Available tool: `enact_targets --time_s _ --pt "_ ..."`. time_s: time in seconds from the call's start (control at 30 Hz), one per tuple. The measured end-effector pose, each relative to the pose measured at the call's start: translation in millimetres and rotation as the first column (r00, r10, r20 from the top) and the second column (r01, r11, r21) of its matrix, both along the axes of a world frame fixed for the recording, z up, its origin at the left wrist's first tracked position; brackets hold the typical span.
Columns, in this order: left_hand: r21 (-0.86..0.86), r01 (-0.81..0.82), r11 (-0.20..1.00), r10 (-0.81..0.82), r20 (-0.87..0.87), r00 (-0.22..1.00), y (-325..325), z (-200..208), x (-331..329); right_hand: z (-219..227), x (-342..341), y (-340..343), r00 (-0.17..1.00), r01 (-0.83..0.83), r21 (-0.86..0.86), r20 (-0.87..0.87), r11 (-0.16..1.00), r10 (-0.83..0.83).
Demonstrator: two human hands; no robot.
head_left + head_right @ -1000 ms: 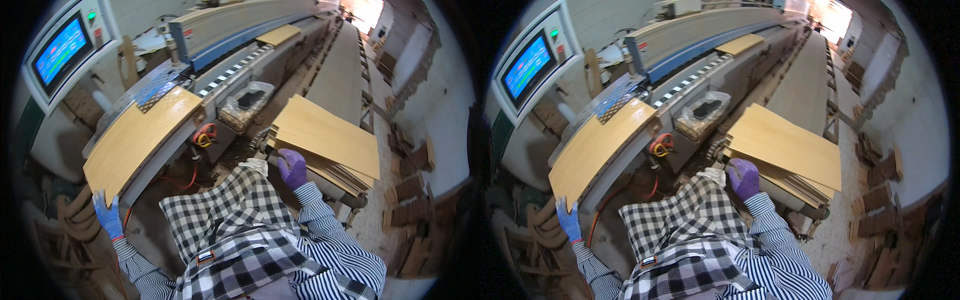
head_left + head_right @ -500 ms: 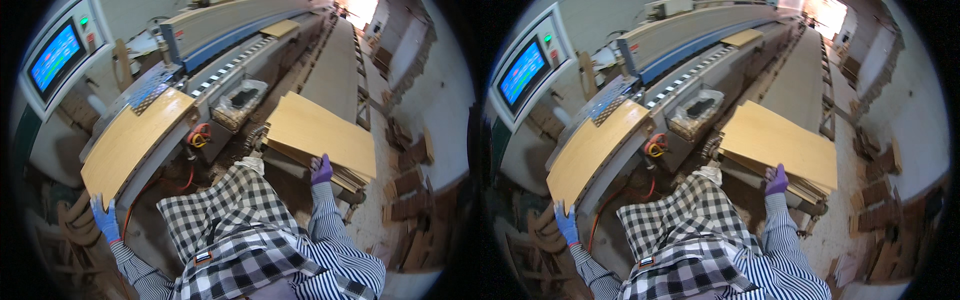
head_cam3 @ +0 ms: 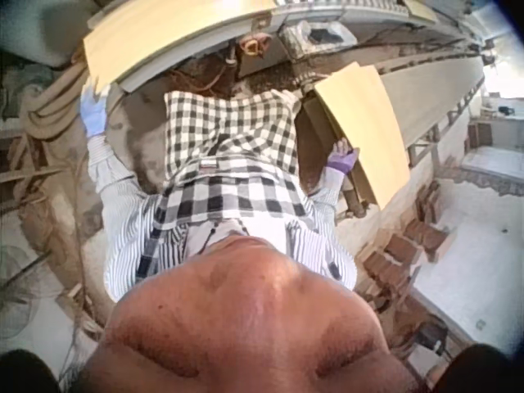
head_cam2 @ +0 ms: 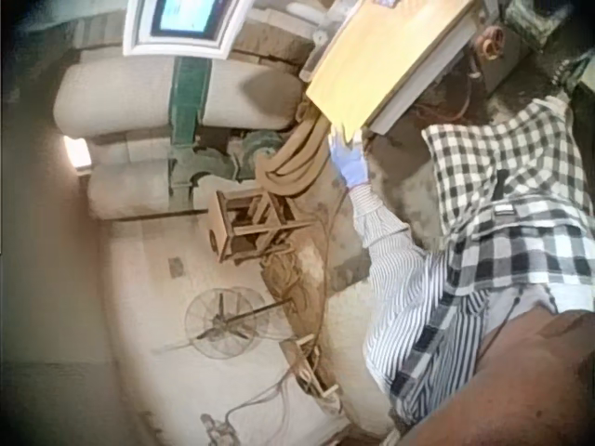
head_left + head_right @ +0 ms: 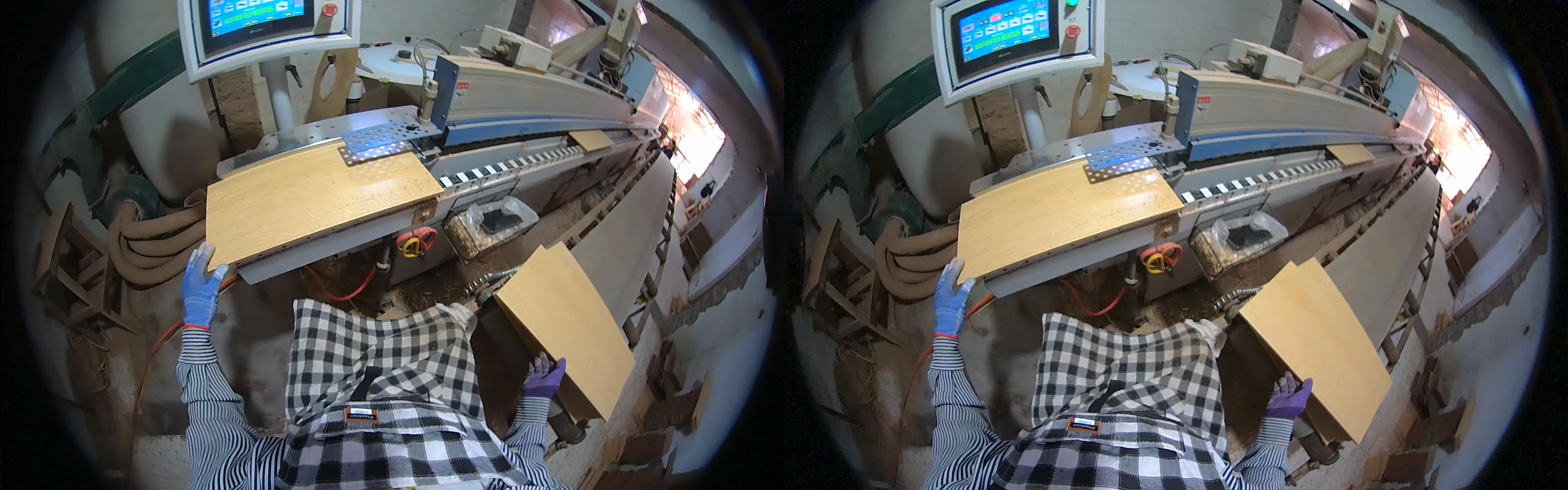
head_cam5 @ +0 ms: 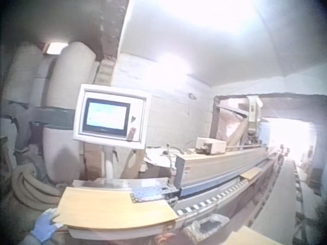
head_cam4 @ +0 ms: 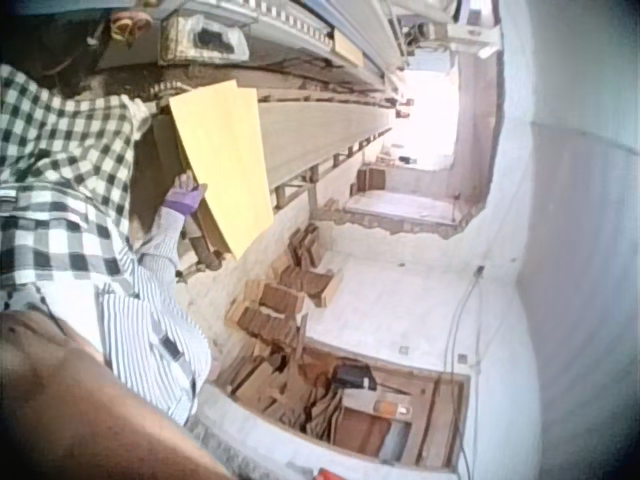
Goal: The person repeatedly places rectangular wooden panels onto a CNC machine's conveyor, allows the machine to process them, then removes the finished panels and stacks them. The cycle repeats with multiple panels throughout the clip.
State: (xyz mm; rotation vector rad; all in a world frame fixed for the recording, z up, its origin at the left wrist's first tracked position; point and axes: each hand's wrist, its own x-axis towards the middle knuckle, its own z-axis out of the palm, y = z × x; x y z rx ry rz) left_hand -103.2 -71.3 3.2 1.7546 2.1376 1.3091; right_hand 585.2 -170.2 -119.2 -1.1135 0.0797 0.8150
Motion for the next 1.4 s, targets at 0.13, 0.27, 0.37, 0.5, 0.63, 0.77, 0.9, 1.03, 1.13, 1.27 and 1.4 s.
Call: enact_targets --time_s 0.13,0.27,0.37,0.5,0.63,0.77,0.9,1.03,1.13,1.27,1.4 --pt "-0.009 -0.003 1.000 0.002 -0.034 0.999 0.0 0.1 -2.7 5.8 -1.8 1.5 1.000 -0.004 0.019 -0.030 1.000 0.005" --pt "-0.033 -0.010 0.999 0.008 -0.066 0.998 0.1 10.1 1.4 11.1 -6.4 2.7 0.997 0.066 0.004 -0.034 0.998 -0.066" --pt "-0.040 -0.004 0.999 0.000 -0.102 0.995 2.7 14.0 3.3 10.0 -4.5 1.9 0.996 0.088 0.000 -0.013 0.996 -0.088" --pt "-0.074 -0.047 0.996 0.034 -0.163 0.986 6.6 20.5 16.2 16.8 -3.0 2.9 0.986 0.164 0.003 -0.024 0.986 -0.164" --pt "-0.076 -0.095 0.993 0.073 -0.249 0.966 23.5 17.1 34.2 -16.7 38.6 -10.2 0.982 0.178 0.010 -0.066 0.984 -0.177" --pt "-0.067 -0.109 0.992 0.084 -0.293 0.952 41.7 17.4 64.2 -40.8 70.6 -19.4 0.982 0.165 0.036 -0.098 0.986 -0.161" --pt "-0.013 -0.009 1.000 0.004 -0.321 0.947 61.8 16.7 92.9 -54.8 90.1 -29.2 0.980 0.178 0.140 -0.118 0.974 -0.162" --pt "-0.007 0.006 1.000 -0.009 -0.351 0.936 78.6 17.9 125.4 -16.1 59.6 -24.9 0.978 0.156 0.127 -0.159 0.979 -0.136" --pt "-0.060 0.066 0.996 -0.083 -0.347 0.934 97.3 17.1 146.7 -26.8 76.0 -38.7 0.998 0.054 0.177 -0.043 0.983 -0.047" --pt "-0.115 0.131 0.985 -0.161 -0.312 0.936 103.6 20.9 154.2 -10.7 67.4 -52.7 0.997 -0.052 0.209 -0.045 0.976 0.063" --pt "0.039 0.192 0.981 -0.168 -0.339 0.926 90.7 8.1 143.8 23.4 48.1 -70.5 0.976 -0.217 0.222 0.049 0.951 0.212"
